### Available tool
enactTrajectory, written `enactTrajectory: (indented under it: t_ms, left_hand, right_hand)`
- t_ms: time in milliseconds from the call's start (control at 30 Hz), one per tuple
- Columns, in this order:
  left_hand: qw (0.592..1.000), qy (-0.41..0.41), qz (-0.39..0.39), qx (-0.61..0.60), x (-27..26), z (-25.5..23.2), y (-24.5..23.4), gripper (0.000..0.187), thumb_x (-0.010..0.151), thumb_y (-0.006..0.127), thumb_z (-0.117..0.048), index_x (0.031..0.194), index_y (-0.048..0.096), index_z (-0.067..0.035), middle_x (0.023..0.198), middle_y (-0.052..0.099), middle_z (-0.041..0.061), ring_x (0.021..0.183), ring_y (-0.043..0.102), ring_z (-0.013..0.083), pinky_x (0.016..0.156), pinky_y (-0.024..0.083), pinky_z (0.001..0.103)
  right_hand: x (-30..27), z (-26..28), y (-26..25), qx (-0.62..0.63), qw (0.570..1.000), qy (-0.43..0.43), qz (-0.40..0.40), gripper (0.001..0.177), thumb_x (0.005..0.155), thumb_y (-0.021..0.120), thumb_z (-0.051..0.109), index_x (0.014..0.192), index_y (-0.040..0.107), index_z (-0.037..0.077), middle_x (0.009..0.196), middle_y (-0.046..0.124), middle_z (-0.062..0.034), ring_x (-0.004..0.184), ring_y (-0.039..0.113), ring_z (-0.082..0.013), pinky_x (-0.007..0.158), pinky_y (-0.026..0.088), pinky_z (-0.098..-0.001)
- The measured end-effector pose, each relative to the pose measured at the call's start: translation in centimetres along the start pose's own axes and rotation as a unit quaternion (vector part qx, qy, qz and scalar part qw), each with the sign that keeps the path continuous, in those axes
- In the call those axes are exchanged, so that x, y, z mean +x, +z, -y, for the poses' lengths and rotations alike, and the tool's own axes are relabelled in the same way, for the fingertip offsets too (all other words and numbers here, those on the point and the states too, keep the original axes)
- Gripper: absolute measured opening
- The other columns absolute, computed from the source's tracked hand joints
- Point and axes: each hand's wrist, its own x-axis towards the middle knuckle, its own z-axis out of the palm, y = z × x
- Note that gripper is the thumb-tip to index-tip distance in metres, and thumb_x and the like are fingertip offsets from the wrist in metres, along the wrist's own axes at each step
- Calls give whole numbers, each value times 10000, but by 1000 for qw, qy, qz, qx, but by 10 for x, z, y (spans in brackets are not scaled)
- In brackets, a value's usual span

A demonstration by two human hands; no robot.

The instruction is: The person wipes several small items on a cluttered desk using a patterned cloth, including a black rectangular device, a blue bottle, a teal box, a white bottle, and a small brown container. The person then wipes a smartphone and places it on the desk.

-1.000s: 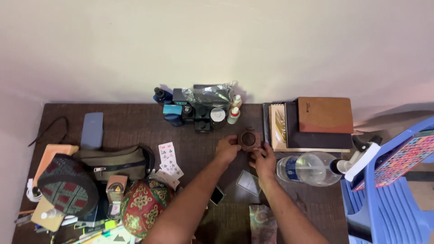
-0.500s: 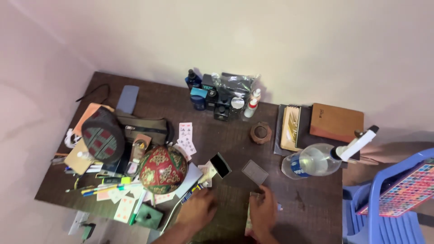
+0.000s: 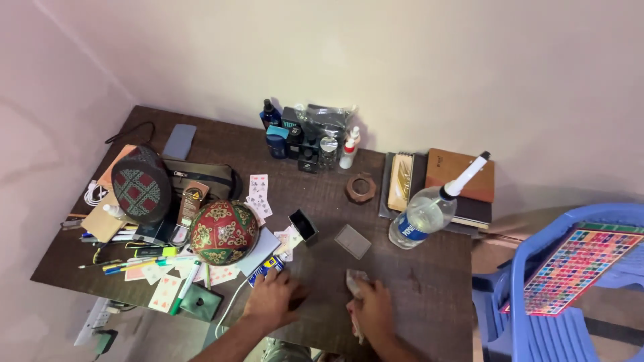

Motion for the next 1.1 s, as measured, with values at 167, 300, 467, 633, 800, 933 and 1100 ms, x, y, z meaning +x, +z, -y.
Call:
enactTrajectory:
  t_ms: [167, 300, 467, 633, 800, 933, 1100]
  left_hand:
    - [798, -187, -37, -572, 37, -44, -33, 615, 817, 757, -285, 1383, 556, -156, 1155, 740, 65, 931, 722, 197, 826, 594, 333]
    - [468, -255, -65, -844, 69, -89, -38, 455, 899, 530, -249, 1278, 671, -41, 1082, 678, 169, 900, 588, 275, 737, 491, 402]
    - [701, -143, -148, -683, 80, -117, -45, 529, 908, 488, -412, 1229, 677, -36, 1179, 748, 133, 1028, 677, 259, 942, 507, 335]
    - [717, -83, -127, -681, 61, -132, -94, 423, 948, 539, -234, 1314, 652, -53, 1199, 762, 93, 1035, 698, 181, 927, 532, 286]
    - [703, 65, -58, -706, 34, -143, -164, 473, 861, 721, -347, 1192, 634, -20, 1077, 726, 97, 972, 667, 175, 935, 517, 339]
    - [613, 63, -197, -763, 74, -126, -120, 366, 766, 747, -21, 1125, 679, -25, 986, 693, 67, 874, 616, 167, 839, 500, 295]
    - [424, -23, 7, -905, 51, -124, -169, 392, 1040, 518, -318, 1161, 655, 29, 962, 699, 146, 714, 636, 190, 633, 532, 322]
  right_hand:
    - [7, 22, -50, 240, 964, 27, -113, 458, 816, 730, 198, 1260, 698, 92, 1053, 717, -88, 895, 695, -232, 795, 546, -334]
    - [-20, 84, -106, 448, 885, -116, -44, 344, 950, 616, 190, 1261, 578, 47, 814, 748, -95, 640, 724, -169, 618, 563, -280]
    - [-24, 124, -145, 198, 943, -223, -146, 465, 942, 611, 243, 1385, 603, 102, 1296, 569, -118, 1137, 556, -275, 974, 421, -401]
    - [0, 120, -177, 282, 958, -20, -37, 418, 987, 529, 329, 1395, 610, 284, 1269, 647, -27, 1011, 687, -179, 885, 577, -350]
    - [23, 131, -196, 419, 902, -10, -101, 437, 967, 552, 355, 1188, 704, 9, 1065, 695, -92, 939, 636, -182, 878, 486, -294]
    - [7, 143, -195, 444, 892, -46, -76, 396, 1010, 517, 415, 1000, 692, 60, 669, 578, -6, 550, 473, -101, 521, 363, -260]
    - [-3, 144, -202, 375, 923, -48, -72, 415, 921, 639, 274, 1279, 640, 64, 1143, 658, -54, 966, 649, -159, 860, 516, -290]
